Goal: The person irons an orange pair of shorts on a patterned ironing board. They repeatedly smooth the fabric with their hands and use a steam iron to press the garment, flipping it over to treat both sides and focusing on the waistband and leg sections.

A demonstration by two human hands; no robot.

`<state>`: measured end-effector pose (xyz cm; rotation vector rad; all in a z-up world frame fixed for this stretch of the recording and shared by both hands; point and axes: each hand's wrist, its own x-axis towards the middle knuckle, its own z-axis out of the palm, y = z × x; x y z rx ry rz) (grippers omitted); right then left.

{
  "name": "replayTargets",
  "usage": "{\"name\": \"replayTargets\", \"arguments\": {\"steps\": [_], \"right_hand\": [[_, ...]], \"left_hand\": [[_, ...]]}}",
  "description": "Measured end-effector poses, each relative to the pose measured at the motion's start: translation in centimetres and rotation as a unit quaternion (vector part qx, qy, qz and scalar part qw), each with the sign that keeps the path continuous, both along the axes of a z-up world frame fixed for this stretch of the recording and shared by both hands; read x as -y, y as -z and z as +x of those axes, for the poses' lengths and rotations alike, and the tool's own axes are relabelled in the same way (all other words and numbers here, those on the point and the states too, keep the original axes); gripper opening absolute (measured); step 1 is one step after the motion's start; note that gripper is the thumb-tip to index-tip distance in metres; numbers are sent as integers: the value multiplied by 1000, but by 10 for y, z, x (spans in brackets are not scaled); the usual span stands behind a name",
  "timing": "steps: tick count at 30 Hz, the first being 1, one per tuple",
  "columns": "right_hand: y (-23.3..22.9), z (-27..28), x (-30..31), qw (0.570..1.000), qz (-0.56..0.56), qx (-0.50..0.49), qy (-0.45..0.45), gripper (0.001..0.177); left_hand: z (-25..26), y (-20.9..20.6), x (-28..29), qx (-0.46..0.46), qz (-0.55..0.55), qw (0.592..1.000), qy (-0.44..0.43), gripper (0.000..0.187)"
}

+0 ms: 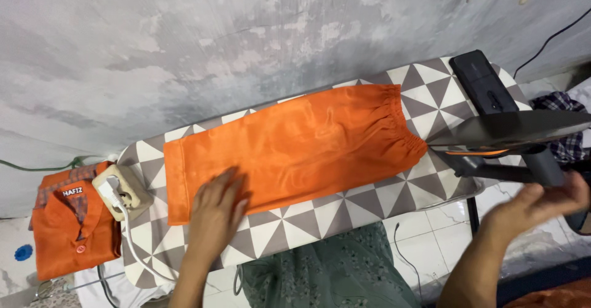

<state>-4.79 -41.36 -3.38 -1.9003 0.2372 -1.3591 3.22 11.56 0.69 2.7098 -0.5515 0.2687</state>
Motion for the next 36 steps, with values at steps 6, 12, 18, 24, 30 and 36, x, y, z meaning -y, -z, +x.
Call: {"name": "replayTargets", "arguments": {"steps": [6, 12, 18, 24, 30, 36], "right_hand": [[49, 39, 34, 986, 138, 68, -61, 58], [-10, 60, 18, 996, -17, 45, -82, 61], [-122, 83, -120, 877, -380, -184, -228, 40], [-131, 104, -252, 780, -490, -171, -349, 46], [-107, 113, -258, 769, -483, -236, -345, 42], [-115, 123, -203, 759, -494, -332, -265, 51]], "left_hand": [[30, 25, 16, -63, 58, 996, 9, 71], [24, 26, -17, -81, 39, 996, -2, 81], [18, 24, -29, -55, 12, 998, -10, 77], [17, 25, -31, -48, 4, 999, -8, 75], [16, 28, -33, -53, 18, 998, -12, 78], [18, 31, -32, -43, 31, 998, -15, 80]]}}
